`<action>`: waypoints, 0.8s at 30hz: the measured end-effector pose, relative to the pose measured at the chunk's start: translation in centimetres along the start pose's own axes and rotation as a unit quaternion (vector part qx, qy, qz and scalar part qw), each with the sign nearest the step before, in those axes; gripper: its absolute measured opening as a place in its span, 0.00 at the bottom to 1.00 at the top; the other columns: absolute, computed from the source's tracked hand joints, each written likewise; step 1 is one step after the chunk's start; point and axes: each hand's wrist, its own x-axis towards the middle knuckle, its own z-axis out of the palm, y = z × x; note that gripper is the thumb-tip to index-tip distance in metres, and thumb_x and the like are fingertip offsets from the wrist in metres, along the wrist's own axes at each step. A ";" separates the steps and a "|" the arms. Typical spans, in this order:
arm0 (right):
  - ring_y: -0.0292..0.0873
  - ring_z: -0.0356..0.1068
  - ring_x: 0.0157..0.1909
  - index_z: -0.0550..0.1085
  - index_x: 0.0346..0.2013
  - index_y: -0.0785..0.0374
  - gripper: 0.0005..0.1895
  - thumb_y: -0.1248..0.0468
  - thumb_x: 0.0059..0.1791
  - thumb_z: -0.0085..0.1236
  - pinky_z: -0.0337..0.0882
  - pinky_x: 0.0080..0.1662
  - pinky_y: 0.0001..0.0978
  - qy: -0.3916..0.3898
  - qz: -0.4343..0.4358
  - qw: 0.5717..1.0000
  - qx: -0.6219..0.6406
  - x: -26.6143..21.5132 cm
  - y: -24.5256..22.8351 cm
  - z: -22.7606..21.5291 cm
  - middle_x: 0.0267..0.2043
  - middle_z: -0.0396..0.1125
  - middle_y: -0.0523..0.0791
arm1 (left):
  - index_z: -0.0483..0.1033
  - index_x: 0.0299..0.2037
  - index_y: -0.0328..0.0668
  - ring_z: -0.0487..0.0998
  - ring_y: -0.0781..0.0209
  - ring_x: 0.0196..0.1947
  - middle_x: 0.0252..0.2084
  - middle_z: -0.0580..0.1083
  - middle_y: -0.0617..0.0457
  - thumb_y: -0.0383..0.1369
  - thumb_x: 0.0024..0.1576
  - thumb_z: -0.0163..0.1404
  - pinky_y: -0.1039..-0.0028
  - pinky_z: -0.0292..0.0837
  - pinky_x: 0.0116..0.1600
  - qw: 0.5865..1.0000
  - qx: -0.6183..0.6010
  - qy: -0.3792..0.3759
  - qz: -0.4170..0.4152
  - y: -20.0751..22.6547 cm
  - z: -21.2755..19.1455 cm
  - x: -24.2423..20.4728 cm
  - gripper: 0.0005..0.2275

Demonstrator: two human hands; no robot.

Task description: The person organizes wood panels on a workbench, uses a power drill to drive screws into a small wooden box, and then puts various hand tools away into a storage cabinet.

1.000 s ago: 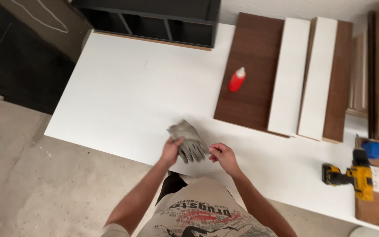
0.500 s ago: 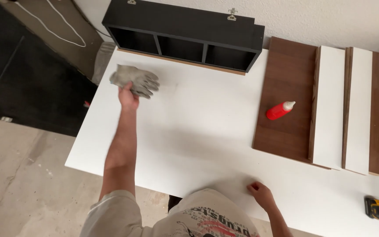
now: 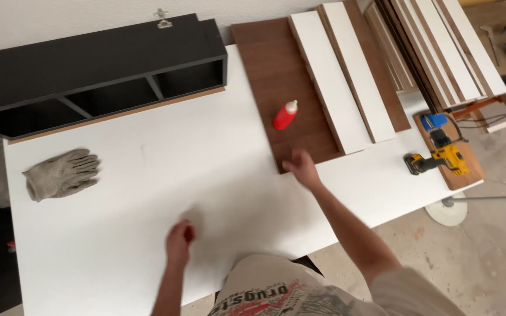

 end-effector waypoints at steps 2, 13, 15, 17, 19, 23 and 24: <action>0.37 0.64 0.59 0.64 0.61 0.56 0.38 0.50 0.40 0.69 0.67 0.59 0.32 0.060 0.115 0.979 0.160 3.5 -7.7 -2.9 0.58 0.61 0.40 | 0.78 0.41 0.40 0.73 0.60 0.25 0.27 0.75 0.47 0.30 0.58 0.55 0.73 0.67 0.31 0.993 0.060 -0.062 -0.085 -1.8 2.7 -5.2 0.05; 0.35 0.72 0.46 0.76 0.46 0.54 0.18 0.60 0.42 0.69 0.73 0.52 0.30 -0.098 -0.021 0.943 0.317 6.9 -9.9 1.8 0.44 0.75 0.39 | 0.79 0.43 0.44 0.77 0.66 0.40 0.40 0.80 0.57 0.38 0.59 0.51 0.75 0.73 0.48 0.938 0.333 -0.092 0.002 6.0 14.0 -24.8 0.10; 0.34 0.73 0.45 0.78 0.43 0.57 0.17 0.63 0.42 0.73 0.76 0.51 0.33 -0.192 -0.079 0.899 0.386 2.2 -10.0 3.6 0.43 0.76 0.41 | 0.81 0.47 0.47 0.80 0.67 0.46 0.45 0.81 0.60 0.41 0.59 0.53 0.76 0.74 0.52 0.939 0.337 -0.055 0.038 4.3 13.5 -24.8 0.12; 0.37 0.76 0.45 0.79 0.46 0.59 0.23 0.60 0.38 0.73 0.76 0.48 0.32 -0.358 -0.025 0.916 0.178 -5.5 -12.3 3.0 0.44 0.78 0.42 | 0.73 0.60 0.49 0.77 0.61 0.58 0.62 0.74 0.58 0.42 0.55 0.59 0.72 0.74 0.63 0.938 0.309 -0.029 0.154 1.9 12.2 -24.3 0.23; 0.36 0.75 0.44 0.79 0.45 0.57 0.22 0.61 0.38 0.73 0.75 0.47 0.30 -0.433 -0.075 0.881 0.176 -11.6 -14.5 2.9 0.43 0.77 0.40 | 0.68 0.64 0.50 0.78 0.63 0.56 0.61 0.75 0.58 0.40 0.51 0.61 0.73 0.74 0.59 0.954 0.270 -0.028 0.126 3.3 12.2 -27.6 0.29; 0.41 0.66 0.49 0.68 0.58 0.61 0.26 0.68 0.45 0.60 0.71 0.49 0.32 -0.509 -0.276 0.780 0.237 -19.2 -18.3 3.5 0.50 0.63 0.42 | 0.69 0.64 0.50 0.76 0.66 0.39 0.46 0.78 0.55 0.34 0.48 0.61 0.77 0.73 0.44 0.977 0.164 0.000 0.134 2.9 8.0 -31.6 0.29; 0.41 0.66 0.49 0.68 0.58 0.61 0.26 0.68 0.45 0.60 0.71 0.49 0.32 -0.523 -0.289 0.769 0.227 -19.6 -19.3 4.0 0.50 0.63 0.42 | 0.69 0.64 0.50 0.76 0.66 0.39 0.46 0.78 0.55 0.34 0.48 0.61 0.77 0.73 0.44 0.978 0.150 0.016 0.141 2.6 6.6 -32.5 0.29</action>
